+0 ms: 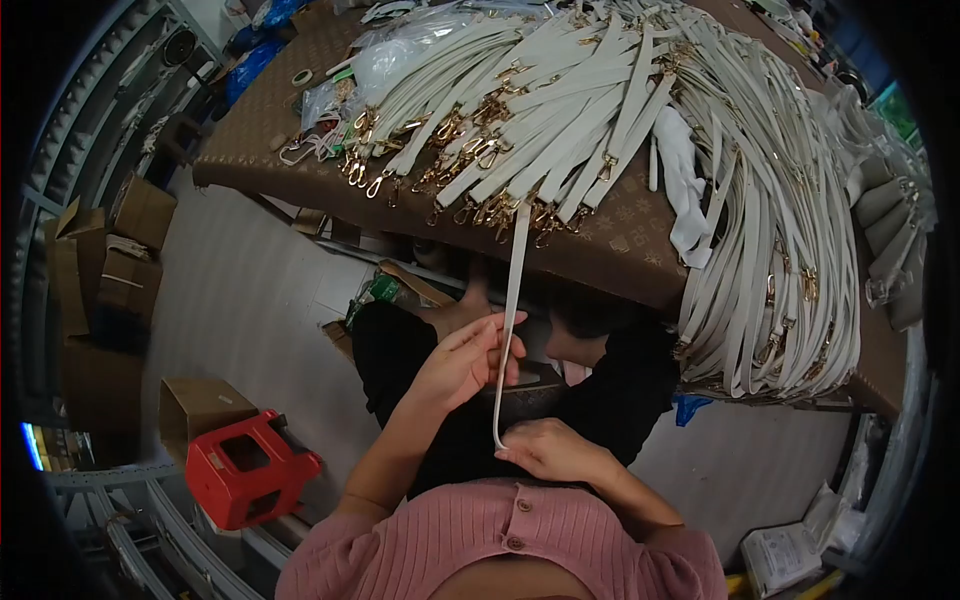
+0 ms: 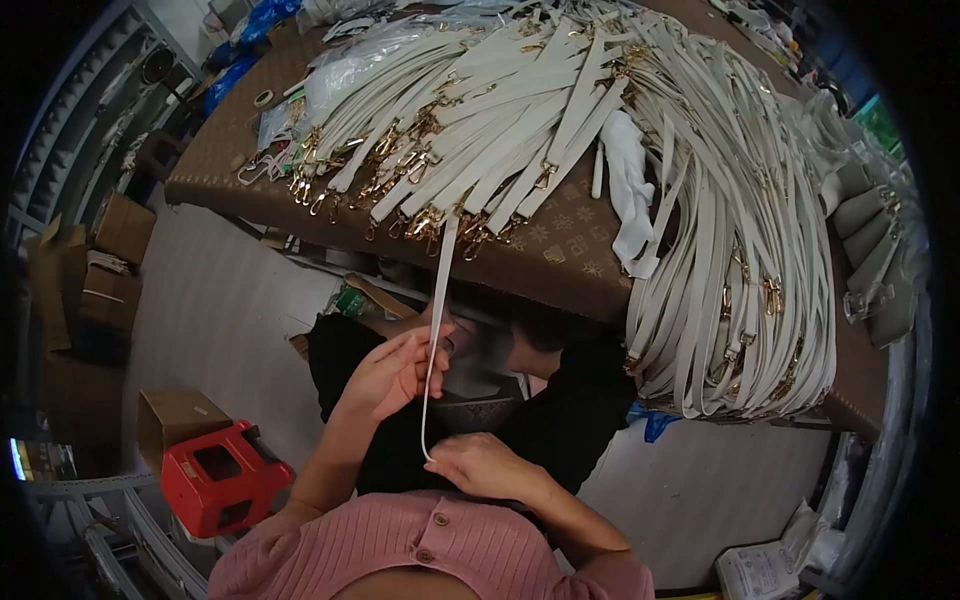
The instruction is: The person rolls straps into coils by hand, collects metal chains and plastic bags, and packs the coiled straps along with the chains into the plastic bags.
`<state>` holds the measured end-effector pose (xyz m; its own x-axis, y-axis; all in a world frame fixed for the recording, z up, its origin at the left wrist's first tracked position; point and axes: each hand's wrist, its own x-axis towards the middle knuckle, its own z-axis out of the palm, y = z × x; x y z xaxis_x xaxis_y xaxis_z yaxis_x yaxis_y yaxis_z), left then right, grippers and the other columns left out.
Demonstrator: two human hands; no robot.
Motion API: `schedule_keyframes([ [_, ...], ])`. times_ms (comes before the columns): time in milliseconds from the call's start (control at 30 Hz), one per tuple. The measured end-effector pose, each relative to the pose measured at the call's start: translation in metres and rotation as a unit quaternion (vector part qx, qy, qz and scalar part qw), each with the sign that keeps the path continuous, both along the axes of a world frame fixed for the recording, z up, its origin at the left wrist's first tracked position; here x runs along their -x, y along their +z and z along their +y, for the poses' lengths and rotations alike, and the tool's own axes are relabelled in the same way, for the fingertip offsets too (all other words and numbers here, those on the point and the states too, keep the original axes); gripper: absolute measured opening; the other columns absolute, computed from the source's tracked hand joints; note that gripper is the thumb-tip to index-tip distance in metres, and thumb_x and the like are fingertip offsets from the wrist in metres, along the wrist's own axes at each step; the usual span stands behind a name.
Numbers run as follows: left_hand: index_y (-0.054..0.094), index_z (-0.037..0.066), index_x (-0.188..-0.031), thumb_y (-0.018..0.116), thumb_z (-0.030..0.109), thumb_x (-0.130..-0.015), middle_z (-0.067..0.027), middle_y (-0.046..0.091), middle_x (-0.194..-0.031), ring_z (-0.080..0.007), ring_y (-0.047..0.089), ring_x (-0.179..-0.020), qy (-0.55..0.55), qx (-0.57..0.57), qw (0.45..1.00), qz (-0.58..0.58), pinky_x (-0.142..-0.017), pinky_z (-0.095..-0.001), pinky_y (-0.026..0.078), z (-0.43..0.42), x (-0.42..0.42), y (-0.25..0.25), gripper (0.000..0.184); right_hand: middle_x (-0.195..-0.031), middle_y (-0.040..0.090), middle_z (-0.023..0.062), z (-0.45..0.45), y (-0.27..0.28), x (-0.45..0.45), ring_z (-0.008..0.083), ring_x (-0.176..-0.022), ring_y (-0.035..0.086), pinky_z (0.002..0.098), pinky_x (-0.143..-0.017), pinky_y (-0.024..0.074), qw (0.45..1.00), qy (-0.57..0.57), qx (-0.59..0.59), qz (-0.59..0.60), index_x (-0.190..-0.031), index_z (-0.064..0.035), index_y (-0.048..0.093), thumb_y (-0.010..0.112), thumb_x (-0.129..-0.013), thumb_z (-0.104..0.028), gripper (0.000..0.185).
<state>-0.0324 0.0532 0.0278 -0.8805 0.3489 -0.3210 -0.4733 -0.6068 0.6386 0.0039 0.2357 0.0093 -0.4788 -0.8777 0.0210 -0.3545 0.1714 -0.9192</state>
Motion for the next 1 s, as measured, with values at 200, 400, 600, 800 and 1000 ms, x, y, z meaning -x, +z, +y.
schedule_keyframes([
  [200, 0.048, 0.003, -0.093, 0.035, 0.018, -0.095, 0.0032, 0.034, -0.06, -0.0039, 0.029, -0.047, 0.064, 0.036, 0.997, 0.028, -0.044, -0.0176, 0.025, 0.0, -0.009, -0.016, 0.02, -0.071, 0.054, 0.0126, 0.018, -0.005, 0.014, 0.0302, -0.066, 0.054, 0.0368, -0.058, 0.0434, 0.992, -0.024, -0.076, 0.093, -0.081, -0.0015, 0.059, 0.056, -0.083, -0.025, 0.024],
  [400, 0.051, 0.0, -0.09, 0.039, 0.013, -0.093, 0.0035, 0.037, -0.057, -0.0021, 0.029, -0.046, 0.129, 0.259, 0.952, 0.102, -0.042, -0.0178, 0.023, -0.055, -0.036, 0.013, 0.017, -0.078, 0.055, 0.0122, 0.024, -0.001, 0.035, 0.0268, -0.068, 0.056, 0.0336, -0.061, 0.0451, 0.988, -0.122, -0.064, 0.074, -0.098, -0.0014, 0.06, 0.058, -0.082, -0.025, 0.028],
  [600, 0.053, -0.003, -0.1, 0.049, 0.005, -0.085, -0.0091, 0.051, -0.079, -0.0196, 0.05, -0.068, 0.036, 0.716, 0.663, 0.215, -0.06, -0.0309, 0.041, -0.105, -0.034, -0.048, 0.017, -0.081, 0.055, 0.0135, 0.056, 0.033, 0.084, 0.0303, -0.071, 0.055, 0.0355, -0.063, 0.0455, 0.948, -0.274, -0.008, 0.159, -0.093, -0.0002, 0.059, 0.061, -0.078, -0.014, 0.02],
  [800, 0.048, -0.002, -0.113, 0.056, 0.005, -0.079, -0.0207, 0.041, -0.121, -0.0389, 0.039, -0.111, 0.088, 0.795, 0.539, 0.264, -0.092, -0.0426, 0.034, -0.077, -0.043, -0.064, 0.036, -0.085, 0.056, 0.0143, 0.134, 0.113, 0.165, 0.0329, -0.079, 0.055, 0.0389, -0.068, 0.0447, 0.684, -0.541, -0.094, 0.481, -0.089, -0.0009, 0.058, 0.06, -0.076, -0.008, 0.015],
  [1000, 0.051, 0.0, -0.11, 0.057, 0.006, -0.079, -0.0199, 0.043, -0.119, -0.0371, 0.04, -0.111, 0.059, 0.71, 0.616, 0.336, -0.092, -0.0407, 0.035, -0.032, -0.038, -0.043, 0.032, -0.078, 0.059, 0.0164, 0.205, 0.11, 0.231, 0.0351, -0.073, 0.056, 0.0408, -0.065, 0.0445, 0.622, -0.527, -0.395, 0.424, -0.088, -0.0007, 0.061, 0.061, -0.075, -0.018, 0.021],
])
